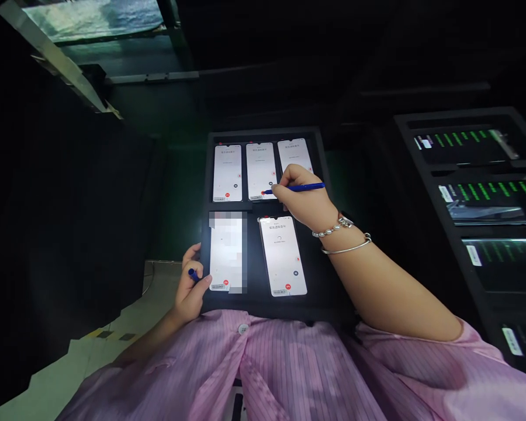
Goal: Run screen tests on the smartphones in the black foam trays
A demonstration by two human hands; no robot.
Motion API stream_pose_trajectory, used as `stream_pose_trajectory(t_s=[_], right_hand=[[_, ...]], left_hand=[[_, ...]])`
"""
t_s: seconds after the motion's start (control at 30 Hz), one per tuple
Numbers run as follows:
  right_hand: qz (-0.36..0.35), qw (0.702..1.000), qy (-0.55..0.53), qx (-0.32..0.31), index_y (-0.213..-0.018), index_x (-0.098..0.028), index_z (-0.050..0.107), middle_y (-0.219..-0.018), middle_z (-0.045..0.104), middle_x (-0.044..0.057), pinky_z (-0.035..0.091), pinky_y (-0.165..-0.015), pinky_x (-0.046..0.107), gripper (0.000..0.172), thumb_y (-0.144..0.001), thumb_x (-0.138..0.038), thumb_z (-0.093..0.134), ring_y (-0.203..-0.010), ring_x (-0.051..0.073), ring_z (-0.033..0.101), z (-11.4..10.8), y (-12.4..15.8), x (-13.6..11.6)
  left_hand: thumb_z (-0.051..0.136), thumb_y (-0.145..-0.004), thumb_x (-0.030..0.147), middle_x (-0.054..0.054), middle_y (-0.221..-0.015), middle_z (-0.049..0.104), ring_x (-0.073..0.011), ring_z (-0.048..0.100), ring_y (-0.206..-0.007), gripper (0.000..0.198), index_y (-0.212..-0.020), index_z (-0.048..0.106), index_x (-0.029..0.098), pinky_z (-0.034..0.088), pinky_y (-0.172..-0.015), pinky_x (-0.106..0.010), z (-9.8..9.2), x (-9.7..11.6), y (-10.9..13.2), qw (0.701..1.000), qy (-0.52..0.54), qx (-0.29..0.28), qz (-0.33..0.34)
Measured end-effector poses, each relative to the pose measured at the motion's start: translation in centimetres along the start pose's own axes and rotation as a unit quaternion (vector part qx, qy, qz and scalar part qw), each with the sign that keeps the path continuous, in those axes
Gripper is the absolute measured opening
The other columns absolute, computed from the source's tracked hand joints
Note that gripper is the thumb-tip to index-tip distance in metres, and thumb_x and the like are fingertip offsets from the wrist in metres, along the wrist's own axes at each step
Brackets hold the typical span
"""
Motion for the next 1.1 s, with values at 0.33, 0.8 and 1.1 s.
stream_pose_trajectory(t_s=[0.33,0.8,1.1], right_hand=[[-0.045,0.995,0.007,-0.093,-0.075,-0.023,0.045,-0.066,0.053,-0.003,0.04,-0.056,0.029,0.018,-0.079,-0.029,0.062,-0.059,0.014,0.052,7.6,-0.9,-2.6],[-0.066,0.996,-0.028,-0.05,-0.076,-0.024,0.04,-0.062,0.052,-0.005,0.043,-0.061,0.026,0.018,-0.086,-0.022,0.055,-0.062,0.014,0.059,4.4,2.2,-5.6],[-0.153,0.943,-0.238,-0.177,-0.08,-0.023,0.053,-0.068,0.064,-0.002,0.051,-0.056,0.024,0.022,-0.093,-0.025,0.071,-0.061,0.014,0.063,1.7,15.2,-7.4]], left_hand=[[0.052,-0.098,0.026,-0.016,-0.151,0.048,-0.0283,0.05,-0.141,0.016,-0.088,0.039,0.024,0.046,-0.107,-0.05,-0.1,-0.1,0.1,1.0,-0.011,0.004,-0.01],[0.038,-0.108,0.037,-0.014,-0.139,0.058,-0.0268,0.057,-0.13,0.028,-0.095,0.057,0.022,0.047,-0.109,-0.047,-2.4,2.2,-2.8,0.996,-0.058,0.024,0.069],[0.06,-0.103,0.029,-0.002,-0.089,0.075,-0.0139,0.068,-0.077,0.012,-0.106,0.067,0.019,0.052,-0.076,-0.027,-0.8,13.1,-3.5,0.969,-0.065,-0.066,0.229]])
Point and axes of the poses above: each hand's wrist, its own y-axis away from the middle knuckle, its own z-axis out of the palm, x = y × z, the point moved 9 cm from there along -y, towards the middle knuckle
